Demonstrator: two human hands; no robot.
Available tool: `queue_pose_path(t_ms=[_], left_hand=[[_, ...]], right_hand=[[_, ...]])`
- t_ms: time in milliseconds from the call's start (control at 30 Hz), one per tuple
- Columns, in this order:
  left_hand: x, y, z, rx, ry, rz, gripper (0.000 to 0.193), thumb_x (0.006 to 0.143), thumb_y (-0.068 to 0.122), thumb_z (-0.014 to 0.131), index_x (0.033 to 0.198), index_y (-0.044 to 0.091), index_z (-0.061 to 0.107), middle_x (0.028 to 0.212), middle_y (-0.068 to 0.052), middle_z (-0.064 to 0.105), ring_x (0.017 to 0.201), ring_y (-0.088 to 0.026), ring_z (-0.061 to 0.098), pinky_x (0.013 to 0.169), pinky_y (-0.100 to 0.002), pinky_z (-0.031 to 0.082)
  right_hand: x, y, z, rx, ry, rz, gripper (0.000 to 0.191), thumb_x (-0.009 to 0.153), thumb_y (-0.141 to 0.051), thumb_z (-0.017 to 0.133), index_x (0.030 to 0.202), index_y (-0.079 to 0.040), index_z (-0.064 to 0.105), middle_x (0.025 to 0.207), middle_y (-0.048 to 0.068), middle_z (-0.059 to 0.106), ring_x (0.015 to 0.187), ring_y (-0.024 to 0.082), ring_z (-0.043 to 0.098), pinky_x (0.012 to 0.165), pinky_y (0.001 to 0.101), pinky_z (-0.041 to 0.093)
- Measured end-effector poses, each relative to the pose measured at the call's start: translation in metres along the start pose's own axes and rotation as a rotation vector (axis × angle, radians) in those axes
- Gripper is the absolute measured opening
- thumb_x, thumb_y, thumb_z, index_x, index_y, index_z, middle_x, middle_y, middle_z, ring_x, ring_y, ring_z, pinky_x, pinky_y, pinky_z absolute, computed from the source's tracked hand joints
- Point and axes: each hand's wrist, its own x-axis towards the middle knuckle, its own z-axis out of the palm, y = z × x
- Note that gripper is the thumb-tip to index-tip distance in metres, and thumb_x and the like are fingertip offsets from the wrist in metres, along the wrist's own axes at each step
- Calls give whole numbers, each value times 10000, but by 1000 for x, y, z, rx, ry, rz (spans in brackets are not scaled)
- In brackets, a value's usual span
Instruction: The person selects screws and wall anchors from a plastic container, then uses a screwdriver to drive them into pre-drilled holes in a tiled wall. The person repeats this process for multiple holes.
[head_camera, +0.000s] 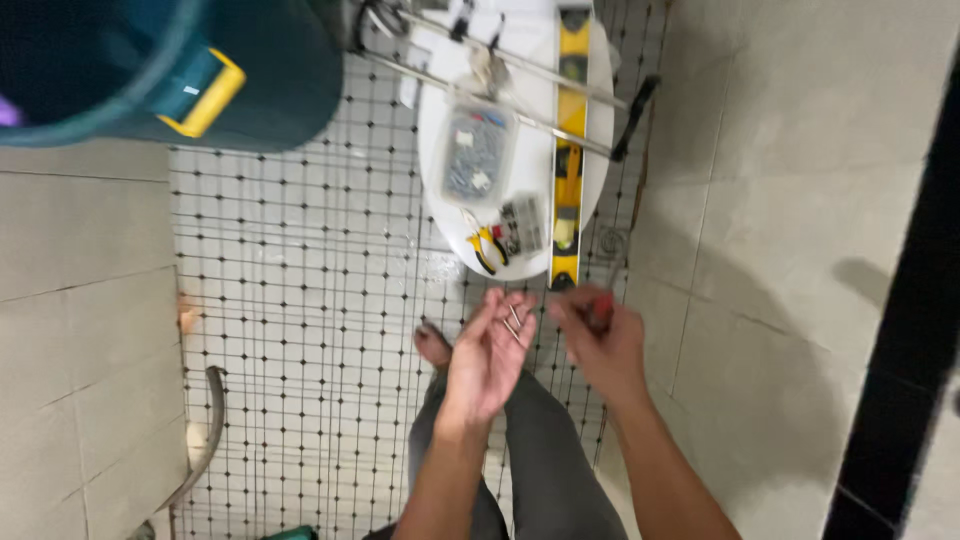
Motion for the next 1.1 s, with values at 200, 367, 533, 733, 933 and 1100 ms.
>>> queue_pose_path(t_ms=[200,367,533,733,933,1100], left_hand=[[-117,15,44,-187,-239,90,176,1081,177,480,1033,66,608,1418,-159,604,1462,-314,457,1217,-436,381],[-214,45,63,-137,-266,142,211,1074,222,446,1031,78,594,1456,-192,579,1456,-323,434,1204,-444,358],[-313,88,50,-215,-450,223,192,1108,205,427,1075,88,574,1526,-168,522,1515,-304,394,1242,-431,344],[-435,138,16,-232,-496,297,221,1094,246,420,1104,106,591,1603,-149,462,1486,-298,387,1170,-419,393],[-538,188,-17,-238,-545,400,227,1104,254,440,1118,100,606,1570,-148,486,1397,-282,468,1041,-433,450],[-590,216,-33,-282,-572,467,198,1081,225,463,1095,86,604,1504,-163,549,1420,-274,491,1056,-386,441]], right_hand=[[-126,-62,24,-89,-86,-424,53,899,12,761,922,-16,723,864,40,652,730,59,562,584,232,418],[-202,-111,67,-261,-147,-589,204,764,17,839,947,-35,766,841,44,670,651,129,561,555,272,433],[-272,-152,103,-243,-398,-735,201,782,0,838,964,-59,775,859,26,691,738,138,655,630,259,508],[-376,-186,176,-413,-361,-837,211,760,-50,868,948,-37,773,825,42,625,734,129,629,657,269,502],[-479,-212,260,-476,-412,-693,164,753,-54,847,892,-24,765,784,42,645,622,134,597,567,277,488],[-531,-221,302,-509,-427,-819,160,759,-42,813,877,-18,708,824,23,659,679,124,639,620,261,503]])
